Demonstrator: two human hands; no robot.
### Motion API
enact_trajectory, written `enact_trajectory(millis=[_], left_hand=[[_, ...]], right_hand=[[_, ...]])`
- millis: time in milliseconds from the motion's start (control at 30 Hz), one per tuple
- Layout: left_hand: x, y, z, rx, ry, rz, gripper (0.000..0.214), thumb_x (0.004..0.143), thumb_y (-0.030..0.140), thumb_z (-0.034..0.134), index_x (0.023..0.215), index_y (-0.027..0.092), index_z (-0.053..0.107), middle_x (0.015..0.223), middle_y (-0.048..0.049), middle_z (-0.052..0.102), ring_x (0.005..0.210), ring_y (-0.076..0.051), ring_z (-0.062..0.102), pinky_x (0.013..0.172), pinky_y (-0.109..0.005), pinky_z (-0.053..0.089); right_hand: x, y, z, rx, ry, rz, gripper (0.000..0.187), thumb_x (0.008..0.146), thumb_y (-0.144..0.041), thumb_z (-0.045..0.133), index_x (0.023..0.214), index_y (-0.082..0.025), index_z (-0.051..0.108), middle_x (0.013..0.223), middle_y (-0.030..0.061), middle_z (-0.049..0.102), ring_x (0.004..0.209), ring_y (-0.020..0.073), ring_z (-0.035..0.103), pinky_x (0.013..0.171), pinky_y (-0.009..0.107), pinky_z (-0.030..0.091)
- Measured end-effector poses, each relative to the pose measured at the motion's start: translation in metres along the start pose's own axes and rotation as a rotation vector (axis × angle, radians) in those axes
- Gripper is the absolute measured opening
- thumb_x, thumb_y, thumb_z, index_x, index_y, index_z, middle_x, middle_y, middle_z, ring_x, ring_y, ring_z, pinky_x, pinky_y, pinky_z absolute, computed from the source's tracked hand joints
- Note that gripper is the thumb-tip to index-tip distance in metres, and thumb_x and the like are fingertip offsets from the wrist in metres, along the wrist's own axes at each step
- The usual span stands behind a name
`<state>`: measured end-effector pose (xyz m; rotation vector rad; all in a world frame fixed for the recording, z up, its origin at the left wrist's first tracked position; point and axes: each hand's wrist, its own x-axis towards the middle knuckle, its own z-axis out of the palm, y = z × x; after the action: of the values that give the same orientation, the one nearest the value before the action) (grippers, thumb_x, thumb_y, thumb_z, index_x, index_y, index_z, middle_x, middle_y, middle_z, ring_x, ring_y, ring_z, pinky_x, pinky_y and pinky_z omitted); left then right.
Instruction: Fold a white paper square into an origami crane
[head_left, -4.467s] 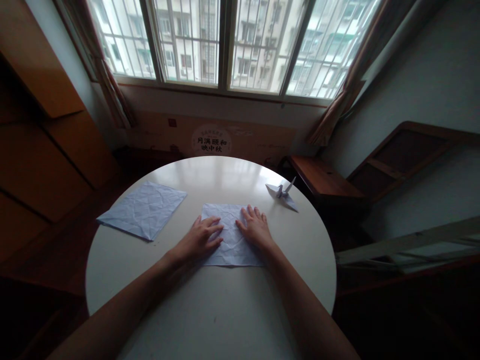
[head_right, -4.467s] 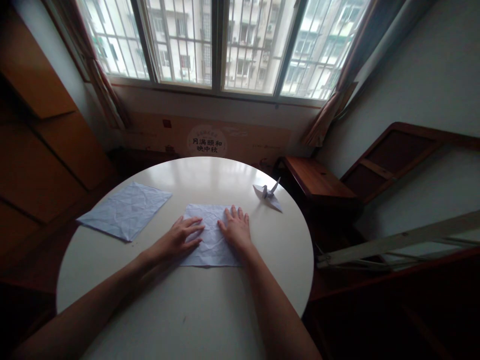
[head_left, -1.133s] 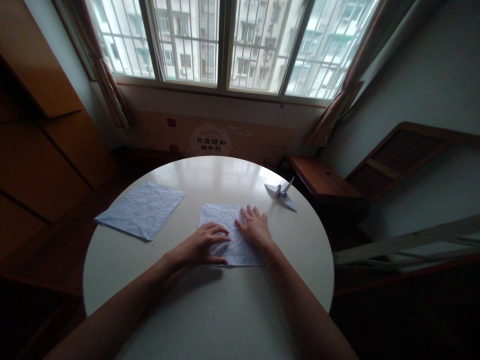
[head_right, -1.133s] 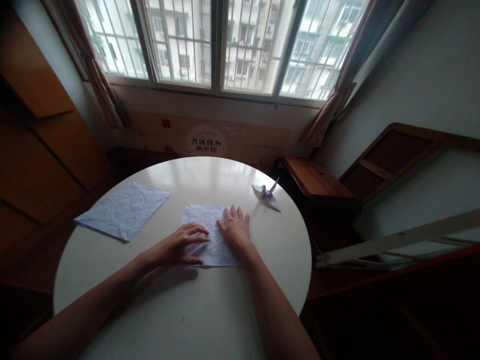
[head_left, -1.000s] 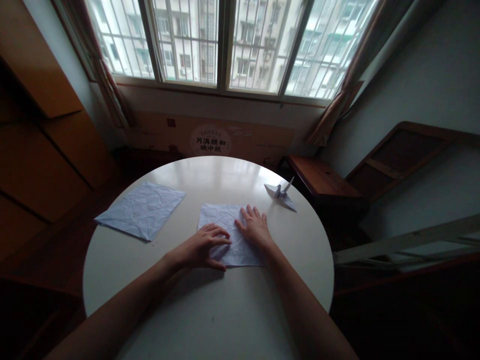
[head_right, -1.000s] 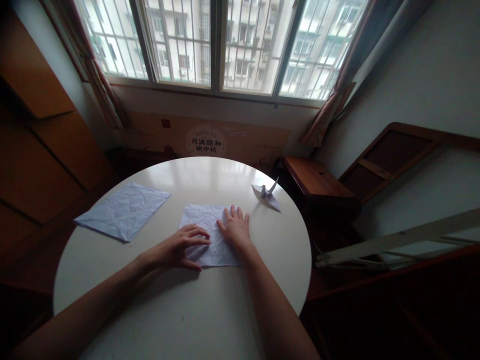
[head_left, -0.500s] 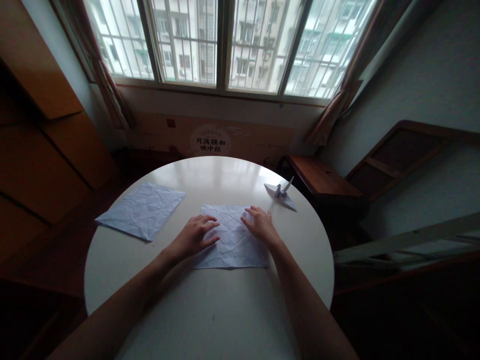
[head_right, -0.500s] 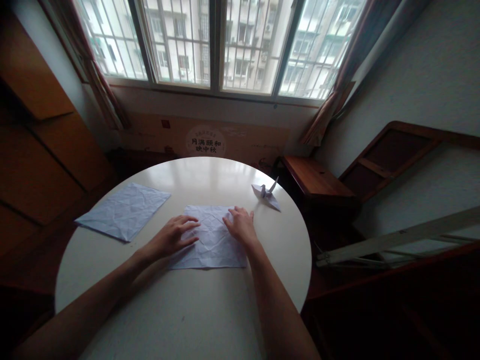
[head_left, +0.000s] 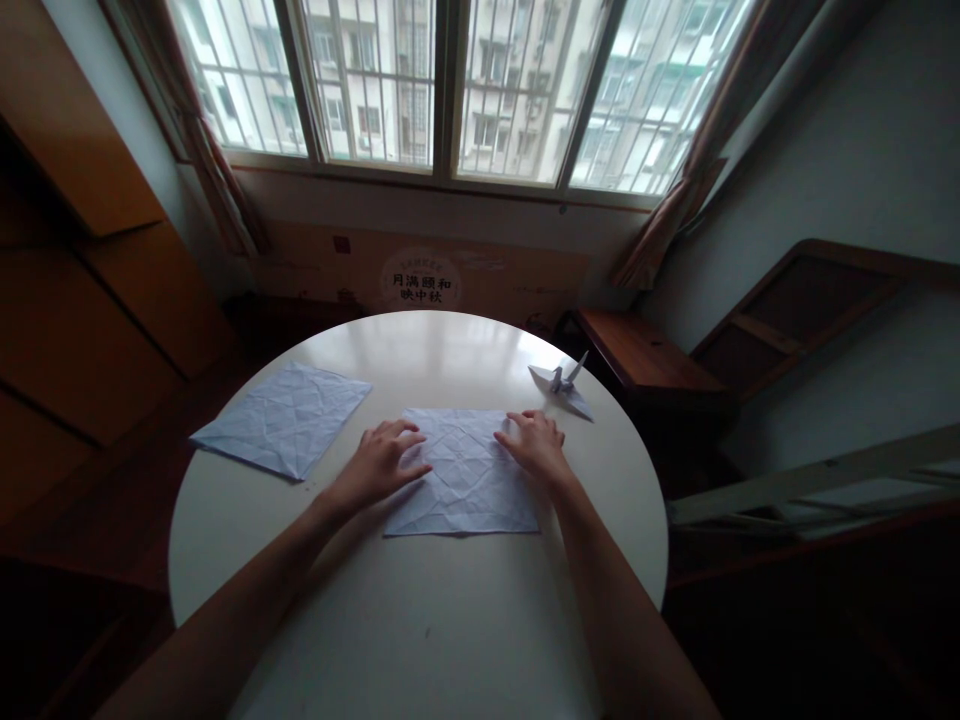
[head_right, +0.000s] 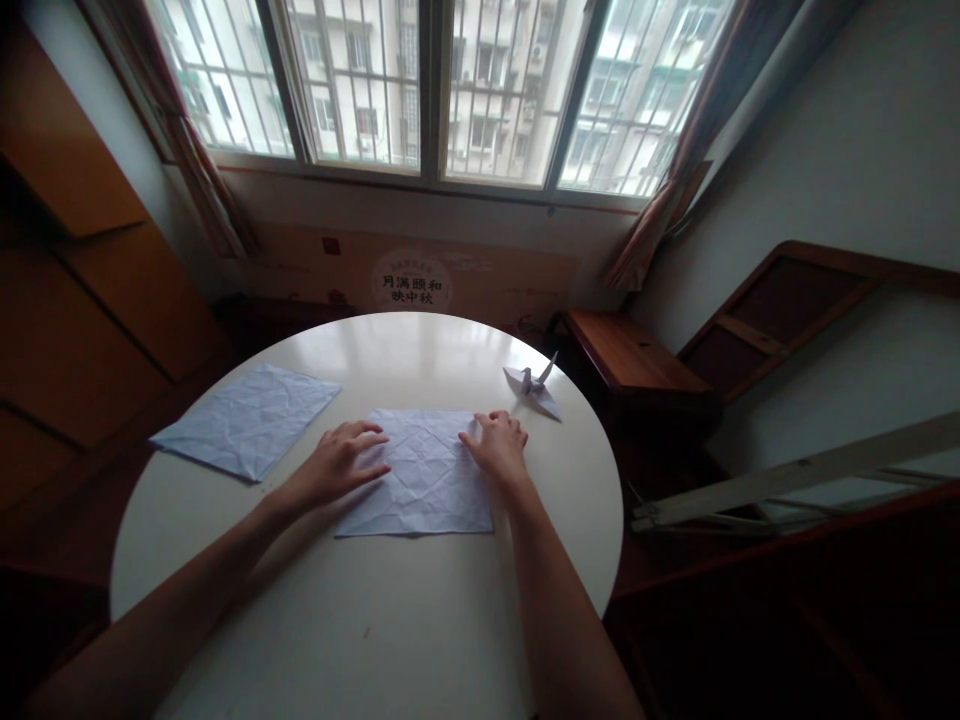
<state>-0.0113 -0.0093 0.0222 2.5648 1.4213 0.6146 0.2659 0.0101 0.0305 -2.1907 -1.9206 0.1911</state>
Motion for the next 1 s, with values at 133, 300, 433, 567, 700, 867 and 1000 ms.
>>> enact_trajectory(millis=[133, 300, 433, 567, 700, 867, 1000], left_hand=[[-0.001, -0.001, 0.006, -0.038, -0.081, 0.083, 0.051, 0.084, 0.047, 0.064, 0.127, 0.023, 0.057, 0.138, -0.0115, 0.053, 0.127, -0.029, 0.047, 0.106, -0.048, 0.035], [0.001, -0.002, 0.007, -0.023, -0.150, 0.064, 0.054, 0.084, 0.048, 0.063, 0.130, 0.022, 0.056, 0.140, -0.0135, 0.051, 0.130, -0.030, 0.045, 0.109, -0.052, 0.030], [0.002, -0.005, 0.007, -0.029, -0.205, 0.034, 0.055, 0.086, 0.049, 0.058, 0.134, 0.023, 0.052, 0.145, -0.0123, 0.045, 0.136, -0.030, 0.038, 0.112, -0.057, 0.022], [0.004, -0.008, 0.006, -0.036, -0.199, -0.041, 0.053, 0.090, 0.047, 0.053, 0.136, 0.021, 0.050, 0.148, -0.0124, 0.042, 0.140, -0.030, 0.032, 0.114, -0.057, 0.018], [0.006, -0.011, 0.007, -0.052, -0.128, -0.066, 0.053, 0.090, 0.046, 0.052, 0.135, 0.019, 0.051, 0.145, -0.0129, 0.046, 0.138, -0.029, 0.036, 0.115, -0.055, 0.018], [0.008, -0.016, 0.010, -0.102, -0.094, -0.059, 0.049, 0.089, 0.043, 0.053, 0.131, 0.019, 0.055, 0.143, -0.0129, 0.049, 0.135, -0.028, 0.040, 0.115, -0.054, 0.017], [0.009, -0.020, 0.010, -0.147, -0.078, -0.074, 0.043, 0.088, 0.040, 0.054, 0.126, 0.021, 0.060, 0.141, -0.0117, 0.051, 0.134, -0.028, 0.043, 0.115, -0.054, 0.015]], right_hand=[[0.001, 0.000, 0.003, -0.016, -0.043, -0.034, 0.054, 0.086, -0.053, 0.056, 0.133, -0.028, 0.054, 0.140, 0.0112, 0.045, 0.128, 0.0301, 0.040, 0.108, 0.044, 0.025], [0.002, 0.001, 0.005, -0.012, -0.065, -0.054, 0.056, 0.085, -0.053, 0.057, 0.135, -0.027, 0.053, 0.144, 0.0115, 0.043, 0.133, 0.0308, 0.036, 0.109, 0.046, 0.025], [0.004, 0.005, 0.009, 0.021, -0.026, -0.097, 0.053, 0.085, -0.050, 0.058, 0.132, -0.025, 0.056, 0.141, 0.0129, 0.046, 0.131, 0.0302, 0.040, 0.108, 0.045, 0.029], [0.006, 0.007, 0.013, 0.121, 0.002, -0.227, 0.053, 0.084, -0.049, 0.061, 0.130, -0.024, 0.058, 0.143, 0.0130, 0.045, 0.132, 0.0292, 0.040, 0.108, 0.044, 0.031], [0.003, 0.003, 0.011, 0.156, -0.044, -0.335, 0.055, 0.081, -0.049, 0.066, 0.130, -0.025, 0.059, 0.149, 0.0110, 0.039, 0.138, 0.0331, 0.033, 0.111, 0.047, 0.027], [0.001, 0.000, 0.012, 0.188, -0.152, -0.392, 0.058, 0.081, -0.050, 0.066, 0.133, -0.028, 0.055, 0.151, 0.0065, 0.037, 0.142, 0.0365, 0.023, 0.114, 0.055, 0.016], [0.003, 0.002, 0.016, 0.225, -0.171, -0.382, 0.058, 0.081, -0.049, 0.066, 0.134, -0.027, 0.054, 0.150, 0.0066, 0.039, 0.143, 0.0351, 0.021, 0.114, 0.057, 0.011]])
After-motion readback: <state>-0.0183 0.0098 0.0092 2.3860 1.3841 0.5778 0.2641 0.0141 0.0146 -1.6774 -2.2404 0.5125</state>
